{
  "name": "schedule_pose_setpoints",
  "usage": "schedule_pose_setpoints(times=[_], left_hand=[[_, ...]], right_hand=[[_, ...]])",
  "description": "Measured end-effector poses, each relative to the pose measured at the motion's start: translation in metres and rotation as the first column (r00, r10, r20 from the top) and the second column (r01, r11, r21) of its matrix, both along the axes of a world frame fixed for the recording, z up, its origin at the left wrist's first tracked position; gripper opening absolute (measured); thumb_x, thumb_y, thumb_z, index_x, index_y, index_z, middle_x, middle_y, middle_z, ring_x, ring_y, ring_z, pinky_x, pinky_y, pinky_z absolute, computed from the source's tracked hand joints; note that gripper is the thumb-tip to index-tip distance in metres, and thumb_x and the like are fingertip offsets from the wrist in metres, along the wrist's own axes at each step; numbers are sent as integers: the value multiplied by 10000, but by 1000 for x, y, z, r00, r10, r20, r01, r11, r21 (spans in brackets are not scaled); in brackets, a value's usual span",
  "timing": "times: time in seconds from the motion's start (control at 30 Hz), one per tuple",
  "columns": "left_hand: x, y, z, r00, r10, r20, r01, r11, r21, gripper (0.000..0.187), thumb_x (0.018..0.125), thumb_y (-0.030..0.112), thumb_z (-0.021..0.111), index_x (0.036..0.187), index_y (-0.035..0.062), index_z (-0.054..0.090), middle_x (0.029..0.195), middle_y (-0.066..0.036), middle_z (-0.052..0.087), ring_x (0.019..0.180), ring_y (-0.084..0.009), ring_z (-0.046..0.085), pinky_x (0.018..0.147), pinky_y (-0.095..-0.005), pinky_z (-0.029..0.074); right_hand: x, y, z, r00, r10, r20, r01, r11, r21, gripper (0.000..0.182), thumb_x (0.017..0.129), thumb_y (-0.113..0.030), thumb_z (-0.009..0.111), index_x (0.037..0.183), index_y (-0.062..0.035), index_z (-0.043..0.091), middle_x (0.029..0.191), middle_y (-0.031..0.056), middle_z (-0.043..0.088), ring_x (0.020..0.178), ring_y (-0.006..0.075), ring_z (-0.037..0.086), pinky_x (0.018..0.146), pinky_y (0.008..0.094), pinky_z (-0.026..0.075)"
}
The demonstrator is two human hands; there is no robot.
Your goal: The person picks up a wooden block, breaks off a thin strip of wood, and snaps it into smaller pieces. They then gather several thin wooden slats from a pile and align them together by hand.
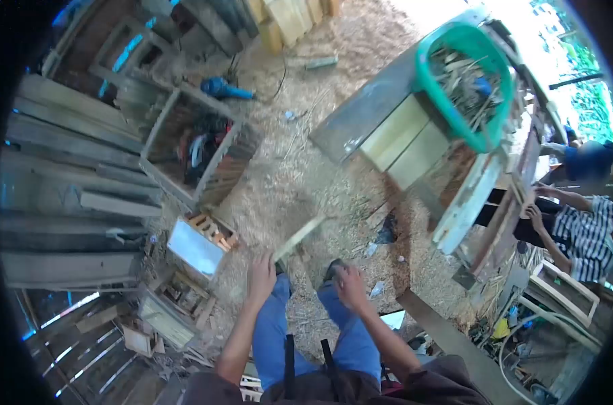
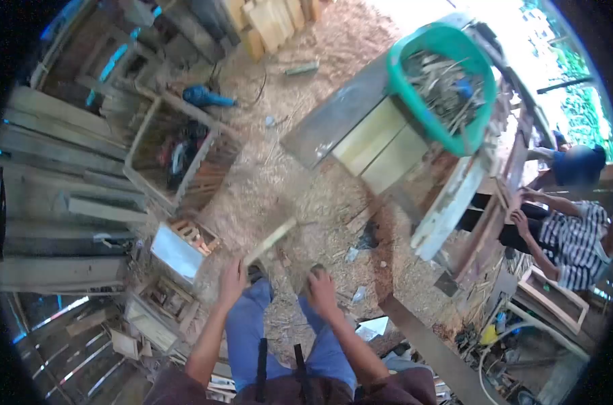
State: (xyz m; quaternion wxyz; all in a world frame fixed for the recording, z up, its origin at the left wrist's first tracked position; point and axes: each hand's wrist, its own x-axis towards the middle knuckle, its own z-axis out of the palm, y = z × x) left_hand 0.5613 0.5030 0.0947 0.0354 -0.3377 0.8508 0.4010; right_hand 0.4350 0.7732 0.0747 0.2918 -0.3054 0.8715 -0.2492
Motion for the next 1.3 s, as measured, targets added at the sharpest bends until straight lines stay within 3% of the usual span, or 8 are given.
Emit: schedule_pose_setpoints(times=[0.23,0.33,0.53,0.6,0.8,1.0,1.1,1.3], left_hand=[[-24,-20,-232,988,-145,48,151,978,-147,313,981,155,575,1258,12,607,1125,-202,647,1095,-381,589,1001,-489,394],[-34,-31,-338,975,-159,-157,124,969,-214,336,971,165,593,1276,23,595,1115,-190,638,1099,-359,585,1010,-483,374],[-51,-50,-432,972,-222,79,236,925,-297,349,956,170,612,1260,-3,602,1112,-169,665,1088,-336,613,1029,-476,384],[-52,-59,-434,974,-227,10,206,868,-452,327,959,167,603,1241,2,609,1103,-174,667,1088,-335,616,1053,-486,376],[-44,-68,-427,975,-214,-59,169,889,-426,342,954,184,603,1257,25,610,1136,-174,670,1138,-336,612,1125,-500,336],[-38,-86,-436,985,-174,-9,157,909,-385,342,948,195,606,1256,46,623,1153,-176,669,1155,-333,610,1149,-505,313],[-28,-90,-427,986,-153,-64,120,925,-359,345,941,197,610,1248,39,628,1152,-179,669,1157,-335,612,1151,-505,312],[-20,-112,-430,995,-95,3,91,943,-319,346,956,170,583,1272,32,612,1149,-185,676,1165,-329,616,1163,-504,293]], right_hand=[[-45,-13,-277,988,140,-61,-132,984,122,490,877,-193,699,1346,-119,579,1324,176,583,1243,388,534,1028,508,444],[-50,-29,-393,988,153,-26,-147,974,170,542,862,-170,702,1379,-124,545,1358,157,561,1268,374,521,1045,504,442],[-5,-40,-563,924,292,-248,-236,944,233,492,819,-138,745,1286,-89,598,1176,173,628,1155,371,581,934,495,480],[-7,-55,-567,934,249,-256,-205,961,188,458,827,-120,724,1267,-80,605,1132,193,626,1105,384,593,904,496,487],[15,-92,-491,972,-105,-208,44,960,-277,265,889,-100,575,1135,-6,610,1012,222,605,940,400,607,780,499,474],[35,-113,-541,938,164,-304,-135,984,113,307,891,-102,591,1188,-26,603,1051,196,595,1066,372,577,878,492,415],[49,-104,-572,806,258,-533,-218,966,138,302,870,-134,619,1163,-63,612,1061,171,605,1056,341,591,881,485,409],[21,-131,-533,929,185,-321,-183,982,36,240,889,-142,639,1123,-89,635,1030,158,613,984,360,595,808,501,455]])
